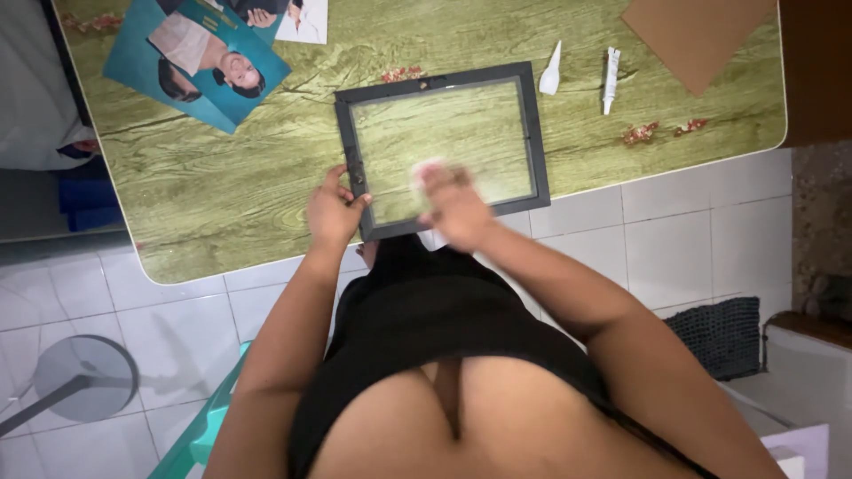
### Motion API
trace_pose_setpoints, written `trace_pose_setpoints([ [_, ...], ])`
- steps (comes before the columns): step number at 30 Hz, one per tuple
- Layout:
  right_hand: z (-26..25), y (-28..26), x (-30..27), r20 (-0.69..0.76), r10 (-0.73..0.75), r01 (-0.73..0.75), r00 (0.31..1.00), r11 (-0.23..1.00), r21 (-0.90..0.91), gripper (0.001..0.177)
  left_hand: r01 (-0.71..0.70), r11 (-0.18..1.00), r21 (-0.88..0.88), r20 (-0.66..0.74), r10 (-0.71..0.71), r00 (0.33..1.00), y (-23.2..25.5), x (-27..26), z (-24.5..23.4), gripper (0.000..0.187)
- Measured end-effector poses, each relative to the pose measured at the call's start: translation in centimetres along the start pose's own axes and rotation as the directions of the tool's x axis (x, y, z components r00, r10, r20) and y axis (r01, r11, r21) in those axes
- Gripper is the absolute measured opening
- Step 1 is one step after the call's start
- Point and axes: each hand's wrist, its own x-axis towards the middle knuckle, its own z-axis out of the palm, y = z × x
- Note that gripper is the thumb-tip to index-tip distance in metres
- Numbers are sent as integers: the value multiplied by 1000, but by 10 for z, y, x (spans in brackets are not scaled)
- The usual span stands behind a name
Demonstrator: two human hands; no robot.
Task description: The person assembles a photo frame by applying glue to the frame edges, wiping the glass, and placing a white backing sheet and a photograph inside. The person uses a cardboard piece to press the glass and wipes the frame with a tissue.
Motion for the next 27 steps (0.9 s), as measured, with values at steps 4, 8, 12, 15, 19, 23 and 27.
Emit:
trace_pose_setpoints([
  [4, -24, 68, -36, -129, 350, -357, 928, 933, -35, 77, -4, 1000, 9, 0, 4, 1000, 1, 1, -2, 68],
  [8, -32, 66, -24, -160, 512, -521, 844, 854, -16, 84, -6, 1000, 18, -6, 6, 1000, 2, 0, 0, 69],
  [12, 43, 23, 46, -363, 260, -308, 895, 948, -78, 73, -10, 1000, 21, -3, 10, 1000, 3, 0, 0, 68],
  [15, 42, -48, 65, -304, 55, -65, 951, 998, -23, 74, -8, 999, 47, -7, 8, 1000, 2, 0, -1, 68],
  [19, 17, -35, 43, -89, 41, -46, 995, 997, -55, 87, 13, 999, 43, 29, -15, 999, 8, 0, -6, 67],
  [23, 5, 50, -2, -118, 240, -246, 964, 968, -45, 86, 20, 1000, 15, 26, -21, 999, 12, -2, -10, 66],
  [27, -6, 98, -48, -147, 428, -442, 892, 894, -78, 79, 29, 999, 27, 22, -30, 999, 10, -4, -7, 66],
])
